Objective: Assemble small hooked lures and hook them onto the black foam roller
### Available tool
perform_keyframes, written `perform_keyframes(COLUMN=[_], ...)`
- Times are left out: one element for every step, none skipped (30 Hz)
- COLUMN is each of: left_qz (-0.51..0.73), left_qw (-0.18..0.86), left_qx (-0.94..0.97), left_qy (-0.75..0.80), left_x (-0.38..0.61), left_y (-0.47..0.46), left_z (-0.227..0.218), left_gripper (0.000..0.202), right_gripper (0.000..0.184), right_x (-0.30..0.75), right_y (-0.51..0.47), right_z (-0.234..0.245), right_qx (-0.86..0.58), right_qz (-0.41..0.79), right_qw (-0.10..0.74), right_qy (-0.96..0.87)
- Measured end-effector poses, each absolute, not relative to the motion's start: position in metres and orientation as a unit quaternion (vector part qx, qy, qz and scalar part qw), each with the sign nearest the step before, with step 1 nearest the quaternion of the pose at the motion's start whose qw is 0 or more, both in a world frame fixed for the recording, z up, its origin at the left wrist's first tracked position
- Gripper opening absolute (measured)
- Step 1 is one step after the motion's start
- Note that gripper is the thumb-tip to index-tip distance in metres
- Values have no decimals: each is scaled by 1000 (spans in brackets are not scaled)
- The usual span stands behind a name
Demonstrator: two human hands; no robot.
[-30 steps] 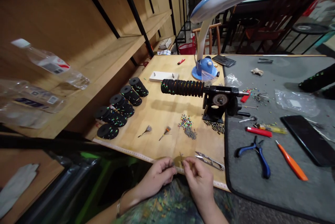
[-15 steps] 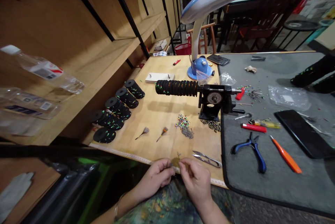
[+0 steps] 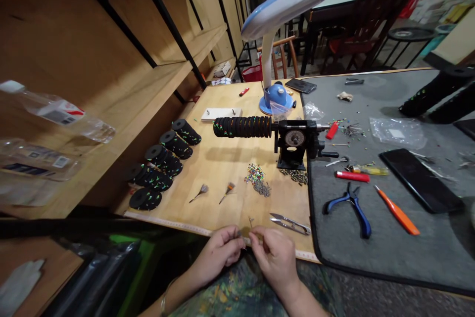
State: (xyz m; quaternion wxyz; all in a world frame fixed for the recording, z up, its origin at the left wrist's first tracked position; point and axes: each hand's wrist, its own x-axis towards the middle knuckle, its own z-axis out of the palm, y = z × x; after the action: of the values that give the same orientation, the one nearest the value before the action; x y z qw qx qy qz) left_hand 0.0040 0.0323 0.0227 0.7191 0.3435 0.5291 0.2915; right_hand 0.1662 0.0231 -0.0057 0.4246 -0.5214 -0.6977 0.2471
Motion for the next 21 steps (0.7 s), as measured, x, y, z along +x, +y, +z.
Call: perform_keyframes(left_qz=[293, 293, 293, 293, 295, 297, 301, 304, 308, 311, 314, 316, 318, 320, 320, 320, 320, 318, 317, 315, 313], left_qw=[721, 724, 727, 729, 731, 732, 733, 733, 733, 734, 736, 738, 739, 741, 742, 742, 743, 744, 744, 744, 744], left_qx=[341, 337, 334, 331, 328, 327, 325, 323, 320, 317, 313, 309, 303, 298, 292, 287, 283, 280, 278, 276, 275], left_qy=[528, 526, 524, 522, 520, 518, 517, 516, 514, 513, 512, 511, 510, 510, 512, 513, 515, 517, 519, 520, 523], left_x=[4, 4, 4, 4, 4, 4, 3, 3, 2, 2, 2, 2, 2, 2, 2, 2, 3, 3, 3, 3, 4], left_y=[32, 32, 32, 32, 32, 32, 32, 31, 31, 30, 30, 30, 30, 30, 30, 31, 31, 31, 31, 31, 32], left_z=[24, 25, 25, 25, 24, 23, 22, 20, 18, 16, 15, 14, 13, 13, 14, 14, 15, 16, 16, 17, 17], left_gripper=[38, 38, 38, 38, 38, 37, 36, 34, 33, 32, 31, 30, 29, 29, 28, 28, 27, 26, 25, 25, 24], right_gripper=[17, 18, 19, 19, 20, 20, 20, 20, 20, 20, 19, 19, 19, 19, 19, 19, 19, 18, 18, 18, 18], right_x=[167, 167, 167, 167, 167, 167, 167, 167, 167, 166, 166, 166, 166, 166, 166, 166, 166, 166, 166, 166, 165], right_y=[23, 23, 24, 24, 24, 24, 24, 24, 24, 24, 24, 24, 24, 24, 24, 24, 25, 25, 25, 26, 26], right_z=[-4, -3, -2, -1, -1, 0, 0, -1, -1, -1, -2, -2, -3, -4, -5, -6, -7, -8, -8, -9, -8], right_qx=[-518, -515, -512, -511, -511, -512, -511, -511, -509, -507, -505, -502, -501, -501, -503, -505, -507, -508, -510, -511, -512], right_qz=[245, 244, 244, 244, 243, 240, 238, 235, 233, 231, 229, 230, 230, 230, 231, 233, 235, 237, 239, 242, 242], right_qw=[423, 421, 421, 420, 421, 423, 425, 427, 429, 431, 432, 431, 431, 431, 431, 430, 429, 427, 426, 426, 429], right_qy=[-702, -706, -708, -709, -709, -708, -708, -708, -709, -710, -712, -714, -714, -714, -713, -711, -710, -709, -708, -707, -704])
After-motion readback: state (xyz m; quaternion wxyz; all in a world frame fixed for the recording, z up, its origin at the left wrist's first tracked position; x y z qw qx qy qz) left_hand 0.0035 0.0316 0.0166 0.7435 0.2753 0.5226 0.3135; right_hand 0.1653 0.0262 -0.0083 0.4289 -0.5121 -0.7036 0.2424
